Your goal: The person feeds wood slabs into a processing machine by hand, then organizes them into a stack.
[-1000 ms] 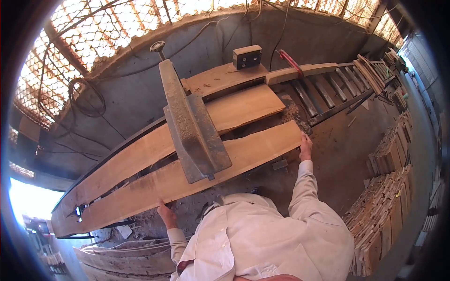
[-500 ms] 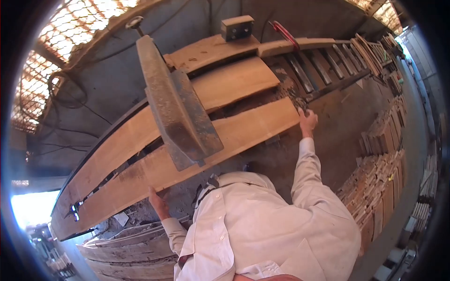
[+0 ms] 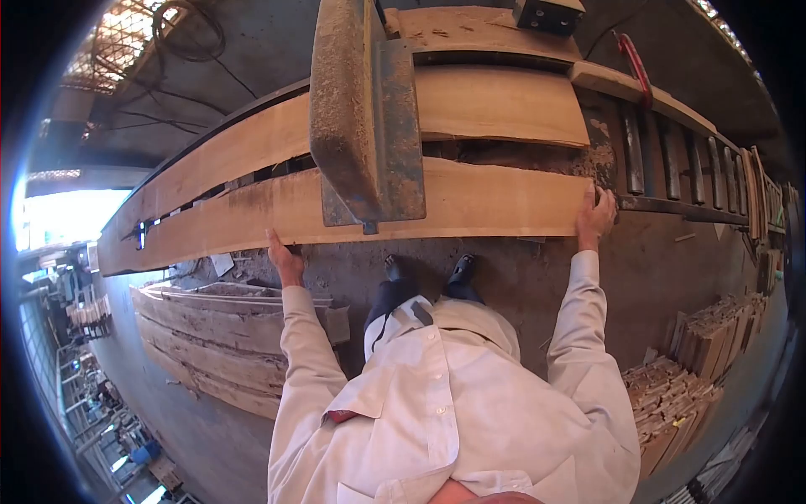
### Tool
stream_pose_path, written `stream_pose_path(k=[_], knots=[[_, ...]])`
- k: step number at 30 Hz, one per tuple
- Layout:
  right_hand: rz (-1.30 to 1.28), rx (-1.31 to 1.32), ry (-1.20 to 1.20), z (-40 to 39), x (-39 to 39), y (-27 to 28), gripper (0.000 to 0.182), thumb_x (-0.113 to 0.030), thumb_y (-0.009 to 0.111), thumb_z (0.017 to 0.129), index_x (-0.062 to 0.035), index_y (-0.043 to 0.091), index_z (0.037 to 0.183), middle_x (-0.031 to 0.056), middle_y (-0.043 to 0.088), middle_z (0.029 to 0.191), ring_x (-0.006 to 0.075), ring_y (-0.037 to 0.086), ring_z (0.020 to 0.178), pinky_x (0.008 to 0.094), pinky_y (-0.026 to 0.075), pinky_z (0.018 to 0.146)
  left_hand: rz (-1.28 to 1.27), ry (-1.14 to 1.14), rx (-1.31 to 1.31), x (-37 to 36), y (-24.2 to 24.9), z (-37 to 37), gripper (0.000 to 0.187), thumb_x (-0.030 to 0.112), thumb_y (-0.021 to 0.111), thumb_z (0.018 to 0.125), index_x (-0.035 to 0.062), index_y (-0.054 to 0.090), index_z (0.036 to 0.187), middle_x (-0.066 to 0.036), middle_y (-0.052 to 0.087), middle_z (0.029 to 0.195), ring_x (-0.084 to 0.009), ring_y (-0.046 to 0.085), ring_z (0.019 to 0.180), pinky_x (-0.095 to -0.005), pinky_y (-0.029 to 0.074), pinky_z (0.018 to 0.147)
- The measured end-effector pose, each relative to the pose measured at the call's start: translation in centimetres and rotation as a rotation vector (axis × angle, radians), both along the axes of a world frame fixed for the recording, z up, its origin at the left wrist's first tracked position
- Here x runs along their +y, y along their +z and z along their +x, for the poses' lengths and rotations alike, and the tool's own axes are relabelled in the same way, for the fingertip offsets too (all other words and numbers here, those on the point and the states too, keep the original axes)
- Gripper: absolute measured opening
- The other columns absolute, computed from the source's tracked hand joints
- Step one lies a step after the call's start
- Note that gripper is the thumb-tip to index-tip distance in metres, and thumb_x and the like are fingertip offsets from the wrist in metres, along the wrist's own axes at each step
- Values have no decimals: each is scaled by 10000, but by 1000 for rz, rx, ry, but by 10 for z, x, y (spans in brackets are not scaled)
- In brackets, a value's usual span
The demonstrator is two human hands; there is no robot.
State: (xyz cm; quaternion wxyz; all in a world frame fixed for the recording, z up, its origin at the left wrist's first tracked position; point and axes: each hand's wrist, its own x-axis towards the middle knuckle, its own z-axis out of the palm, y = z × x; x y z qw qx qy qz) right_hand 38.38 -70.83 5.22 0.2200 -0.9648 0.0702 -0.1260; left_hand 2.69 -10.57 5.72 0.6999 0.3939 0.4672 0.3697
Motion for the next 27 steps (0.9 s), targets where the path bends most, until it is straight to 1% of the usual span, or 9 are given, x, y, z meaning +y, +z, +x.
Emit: stream_pose_path(k=[3, 7, 15, 16, 18, 20, 21, 24, 27], knots=[[12, 20, 14, -3, -3, 1, 577, -558, 475, 1000, -90, 646, 1289, 157, 481, 1504, 340, 400, 1412, 465, 291, 1180, 28, -53, -62, 12, -19, -8, 433, 436, 540, 1038, 90, 594, 1293, -62, 671, 1193, -231, 649, 1064, -417, 541, 900], [22, 8, 3, -5, -2, 3, 553, -545, 484, 998, -104, 646, 1291, 148, 477, 1511, 336, 391, 1419, 464, 281, 1184, -45, -68, -140, 2, -8, -4, 444, 429, 527, 1044, 90, 577, 1327, -67, 669, 1207, -232, 648, 1070, -421, 534, 918], [-42, -142, -31, 3, -5, -11, 461, -482, 538, 966, -99, 718, 1150, 150, 606, 1369, 330, 514, 1310, 446, 360, 1125, -184, -157, -305, 36, -21, -11, 487, 420, 469, 1054, 49, 537, 1363, -121, 624, 1295, -309, 609, 1180, -504, 498, 1007], [-27, -159, -43, 5, -4, -9, 453, -491, 531, 966, -119, 725, 1136, 131, 607, 1368, 318, 508, 1314, 454, 355, 1123, 534, -221, 45, 67, -52, -24, 488, 399, 474, 1053, 36, 524, 1375, -147, 612, 1312, -326, 604, 1193, -512, 492, 1023], [2, -158, -64, 7, -2, -15, 448, -492, 504, 974, -140, 726, 1137, 103, 607, 1371, 302, 497, 1324, 456, 342, 1129, 762, -187, 110, 73, -60, -20, 543, 314, 577, 987, -33, 486, 1396, -215, 553, 1376, -360, 558, 1254, -483, 455, 1079], [9, -132, -58, 9, -4, -15, 447, -471, 467, 992, -141, 712, 1170, 90, 604, 1378, 293, 485, 1338, 446, 325, 1141, 773, -167, 553, 64, -56, -11, 702, 201, 717, 879, -116, 410, 1425, -285, 459, 1451, -382, 468, 1346, -443, 372, 1160], [7, -127, -38, 5, -5, -10, 445, -455, 450, 1001, -142, 704, 1189, 83, 603, 1382, 287, 478, 1346, 440, 316, 1147, 1292, -250, 1239, 81, -77, -20, 787, 151, 760, 834, -143, 359, 1444, -312, 412, 1480, -388, 418, 1389, -438, 319, 1199], [0, -85, -94, -2, 5, 4, 440, -427, 423, 1015, -141, 690, 1217, 86, 595, 1393, 271, 462, 1363, 430, 300, 1159, 1767, -301, 1553, 129, -124, -33, 595, 281, 648, 902, -83, 519, 1355, -281, 502, 1406, -505, 433, 1317, -526, 286, 1192], [-31, -122, -88, 1, 4, -1, 433, -419, 410, 1021, -139, 700, 1176, 96, 607, 1373, 277, 492, 1332, 447, 333, 1136, 1453, -96, 896, 118, -126, -26, 612, 304, 636, 903, -103, 520, 1345, -275, 509, 1416, -497, 436, 1324, -520, 253, 1203]])
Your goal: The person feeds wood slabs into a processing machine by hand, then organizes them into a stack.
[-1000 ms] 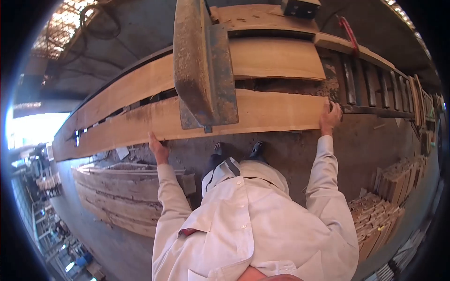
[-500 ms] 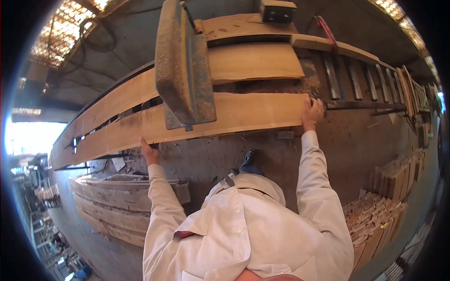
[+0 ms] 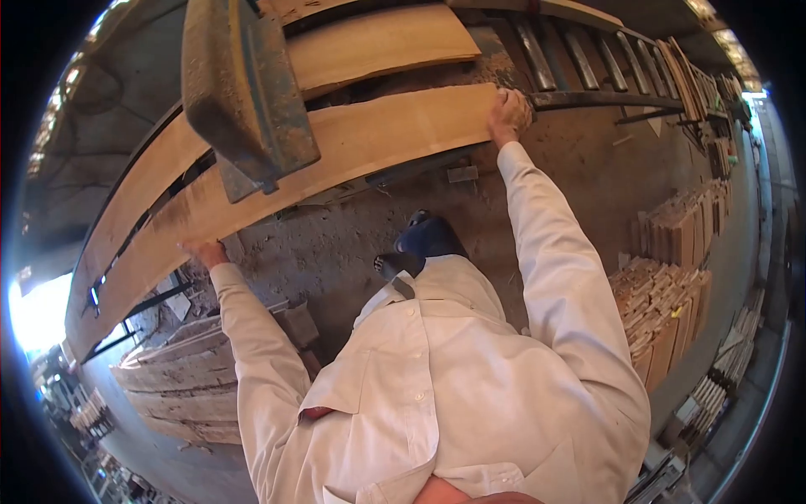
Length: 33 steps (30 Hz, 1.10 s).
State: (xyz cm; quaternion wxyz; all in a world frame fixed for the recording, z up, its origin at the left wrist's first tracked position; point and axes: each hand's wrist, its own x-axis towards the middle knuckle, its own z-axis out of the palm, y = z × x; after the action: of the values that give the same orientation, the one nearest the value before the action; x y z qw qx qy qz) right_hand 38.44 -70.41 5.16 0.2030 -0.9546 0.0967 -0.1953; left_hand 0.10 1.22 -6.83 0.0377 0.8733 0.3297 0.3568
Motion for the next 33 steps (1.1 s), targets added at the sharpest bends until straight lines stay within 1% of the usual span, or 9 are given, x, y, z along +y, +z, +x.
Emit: stream_pose_path(k=[3, 5, 7, 13, 20, 24, 25, 28, 33], knots=[[-84, 36, 36, 7, -4, -1, 433, -412, 393, 1028, -132, 707, 1129, 109, 624, 1339, 296, 525, 1291, 464, 377, 1099, 426, 405, 920, 0, 3, 4, 717, 382, 612, 907, -111, 454, 1405, -269, 472, 1469, -441, 429, 1365, -493, 215, 1222], [-103, 59, 76, 11, -6, -5, 428, -402, 392, 1029, -126, 710, 1100, 116, 635, 1313, 309, 546, 1259, 473, 408, 1066, 199, 439, 1003, -39, 50, 17, 754, 409, 565, 934, -64, 375, 1488, -261, 386, 1548, -408, 365, 1430, -489, 164, 1240], [-122, 148, 51, 13, -4, -1, 447, -408, 374, 1027, -126, 703, 1137, 108, 623, 1337, 292, 528, 1290, 469, 385, 1092, 140, 478, 1026, -49, 59, 28, 758, 435, 541, 943, -44, 361, 1502, -244, 368, 1563, -399, 346, 1443, -497, 147, 1242], [2, 35, 51, 3, 7, 9, 479, -439, 381, 1021, -105, 671, 1205, 119, 583, 1398, 293, 471, 1360, 453, 328, 1143, 108, 523, 1013, -48, 44, 29, 773, 514, 467, 971, 16, 319, 1543, -193, 313, 1606, -369, 288, 1481, -520, 96, 1249], [-4, 78, 49, 3, 5, 9, 462, -448, 399, 1035, -120, 669, 1217, 94, 548, 1453, 293, 436, 1396, 505, 288, 1172, 177, 549, 1127, -25, 12, 24, 792, 606, 381, 1004, 87, 270, 1591, -133, 248, 1656, -334, 220, 1525, -548, 38, 1257], [60, 148, 28, 2, 6, 13, 460, -436, 371, 1054, -134, 637, 1276, 91, 485, 1516, 308, 369, 1448, 510, 229, 1205, 177, 582, 1056, -32, 22, 27, 780, 589, 400, 1003, 72, 293, 1577, -152, 281, 1632, -349, 243, 1509, -549, 59, 1254], [15, 48, 25, 0, 9, 12, 452, -399, 391, 1043, -86, 656, 1232, 144, 550, 1437, 308, 449, 1378, 462, 291, 1167, 187, 587, 1053, -32, 22, 27, 777, 585, 404, 1002, 68, 299, 1573, -157, 290, 1626, -353, 249, 1505, -549, 65, 1253], [19, 46, 33, -2, 8, 13, 446, -397, 393, 1046, -83, 652, 1229, 142, 540, 1448, 306, 436, 1388, 459, 278, 1175, 218, 597, 1050, -30, 23, 28, 769, 573, 418, 1001, 57, 317, 1562, -171, 315, 1609, -364, 266, 1494, -550, 81, 1250], [-19, -21, 17, 2, 6, 8, 425, -384, 416, 1033, -82, 678, 1177, 151, 601, 1374, 324, 499, 1327, 466, 336, 1133, 299, 618, 1069, -30, 21, 24, 755, 552, 441, 999, 38, 346, 1544, -195, 356, 1579, -383, 294, 1474, -552, 109, 1246]])
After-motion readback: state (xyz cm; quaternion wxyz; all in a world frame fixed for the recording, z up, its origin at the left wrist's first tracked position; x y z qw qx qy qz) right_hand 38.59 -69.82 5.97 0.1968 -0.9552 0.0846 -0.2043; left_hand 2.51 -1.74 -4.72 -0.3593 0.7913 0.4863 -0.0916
